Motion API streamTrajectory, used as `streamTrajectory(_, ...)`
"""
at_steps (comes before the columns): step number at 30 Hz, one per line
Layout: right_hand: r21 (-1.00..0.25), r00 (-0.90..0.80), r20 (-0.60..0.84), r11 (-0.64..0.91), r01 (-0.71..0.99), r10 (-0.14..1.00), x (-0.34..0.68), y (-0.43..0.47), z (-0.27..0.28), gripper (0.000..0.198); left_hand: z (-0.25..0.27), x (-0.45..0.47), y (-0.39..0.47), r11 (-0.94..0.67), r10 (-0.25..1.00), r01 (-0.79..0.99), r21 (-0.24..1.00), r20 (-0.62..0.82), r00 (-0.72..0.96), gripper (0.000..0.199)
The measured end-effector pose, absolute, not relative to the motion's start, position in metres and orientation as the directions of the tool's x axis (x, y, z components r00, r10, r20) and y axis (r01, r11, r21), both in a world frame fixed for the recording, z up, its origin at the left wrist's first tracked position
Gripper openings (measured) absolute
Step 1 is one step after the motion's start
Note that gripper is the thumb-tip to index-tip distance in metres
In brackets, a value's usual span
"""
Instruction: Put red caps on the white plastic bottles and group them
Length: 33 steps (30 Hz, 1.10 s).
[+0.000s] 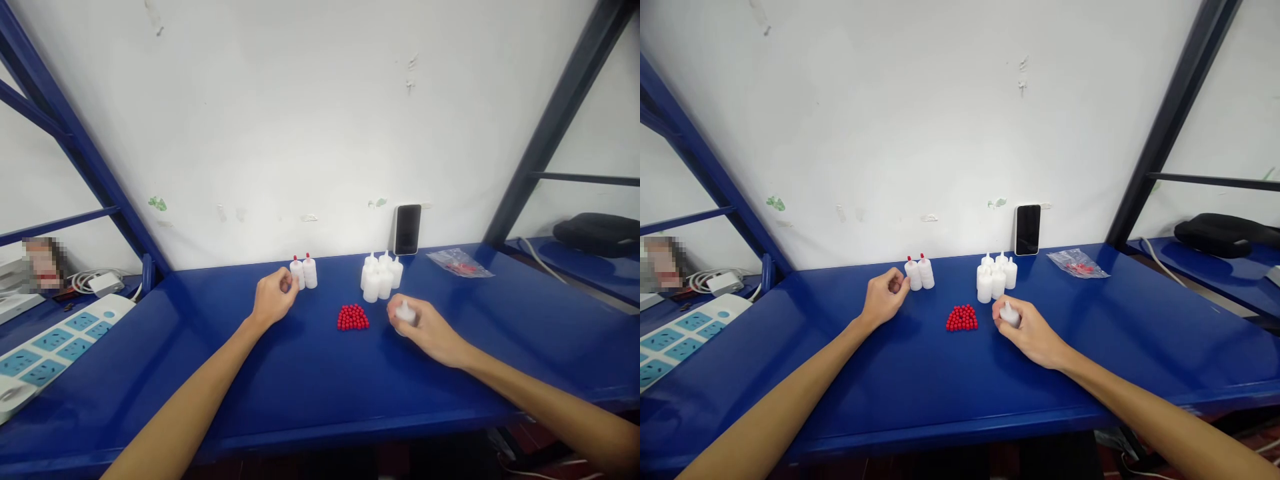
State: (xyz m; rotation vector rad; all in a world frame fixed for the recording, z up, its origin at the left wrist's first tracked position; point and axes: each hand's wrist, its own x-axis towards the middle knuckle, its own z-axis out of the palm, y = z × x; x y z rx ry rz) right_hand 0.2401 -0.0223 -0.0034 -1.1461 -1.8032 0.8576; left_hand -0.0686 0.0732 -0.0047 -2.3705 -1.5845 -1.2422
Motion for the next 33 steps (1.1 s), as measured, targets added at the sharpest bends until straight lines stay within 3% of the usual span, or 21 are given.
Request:
streamTrajectory(4, -0.855, -0.005, 0.414, 0.391, 0.340, 0.910, 0.223, -0.010, 0.007, 0.024, 0.006, -0.041, 0.042, -0.761, 0.628, 0.616, 0.202, 0.468, 0.622, 0.018)
streamTrajectory(7, -0.800, 0.122, 0.564, 0.503, 0.326, 0.817, 0.217, 0.003, 0.014, 0.023, 0.005, -0.024, 0.024, -0.850, 0.514, 0.520, 0.082, 0.345, 0.785, 0.013)
streamTrajectory(12, -0.829, 0.079, 0.559, 0.558, 0.031, 0.826, 0.226, 0.014, 0.002, 0.018, -0.002, -0.021, 0.019, -0.866, 0.483, 0.499, 0.045, 0.335, 0.809, 0.018)
streamTrajectory(20, -0.966, -0.057, 0.224, 0.214, -0.148, 0.973, 0.239, -0.004, -0.015, 0.012, 0.000, -0.029, 0.024, -0.859, 0.503, 0.503, 0.097, 0.352, 0.790, 0.014)
streamTrajectory(26, -0.988, -0.173, 0.154, 0.153, -0.022, 0.973, 0.234, -0.007, -0.018, 0.016, -0.002, -0.031, 0.024, -0.855, 0.512, 0.508, 0.107, 0.327, 0.794, 0.014)
streamTrajectory(29, -0.978, -0.149, 0.153, 0.171, 0.116, 0.977, 0.226, -0.012, -0.016, 0.027, -0.001, -0.031, 0.024, -0.850, 0.521, 0.514, 0.110, 0.313, 0.794, 0.015)
streamTrajectory(33, -0.894, -0.068, 0.303, 0.308, 0.325, 0.951, 0.216, -0.013, -0.007, 0.037, 0.000, -0.030, 0.023, -0.851, 0.521, 0.516, 0.102, 0.301, 0.799, 0.016)
